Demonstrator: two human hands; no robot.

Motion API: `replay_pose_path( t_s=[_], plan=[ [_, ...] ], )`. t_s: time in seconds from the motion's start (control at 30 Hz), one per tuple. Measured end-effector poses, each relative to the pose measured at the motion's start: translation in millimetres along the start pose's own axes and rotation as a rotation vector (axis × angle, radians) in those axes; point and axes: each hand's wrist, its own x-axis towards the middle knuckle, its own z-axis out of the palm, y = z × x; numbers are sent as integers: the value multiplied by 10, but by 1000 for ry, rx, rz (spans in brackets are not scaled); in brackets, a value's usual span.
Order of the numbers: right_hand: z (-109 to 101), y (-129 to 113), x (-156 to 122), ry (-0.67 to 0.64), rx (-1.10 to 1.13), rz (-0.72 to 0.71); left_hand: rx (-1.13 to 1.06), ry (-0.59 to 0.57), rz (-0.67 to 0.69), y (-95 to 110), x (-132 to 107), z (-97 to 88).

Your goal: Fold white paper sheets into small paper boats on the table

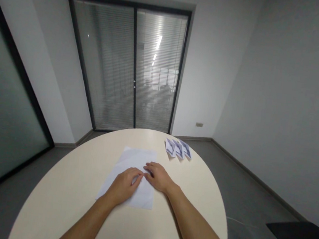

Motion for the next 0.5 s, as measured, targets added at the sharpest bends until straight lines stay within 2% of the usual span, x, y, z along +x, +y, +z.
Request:
replay_pose_path(
  t_s=[0.07, 0.13, 0.23, 0.3, 0.37, 0.43, 0.5],
  plan=[
    [-37, 1, -9, -20, -10, -33, 86, 81, -57, -190, 22, 20],
    [-101, -22, -12, -50, -17, -38, 192, 96, -86, -379, 20, 41],
    [-222, -97, -15, -118, -36, 24, 315, 12, -220, -525, -23, 60],
    [-287, -151, -17, -126, -63, 103, 331, -78, -234, -498, -53, 53],
    [-311, -182, -18, -87, -93, 169, 316, -108, -166, -400, -67, 27],
    [-286, -177, -19, -30, -94, 177, 280, -101, -96, -278, -64, -10],
    [-224, -141, -23, 10, -58, 124, 254, -115, -32, -171, -48, -43]
  ],
)
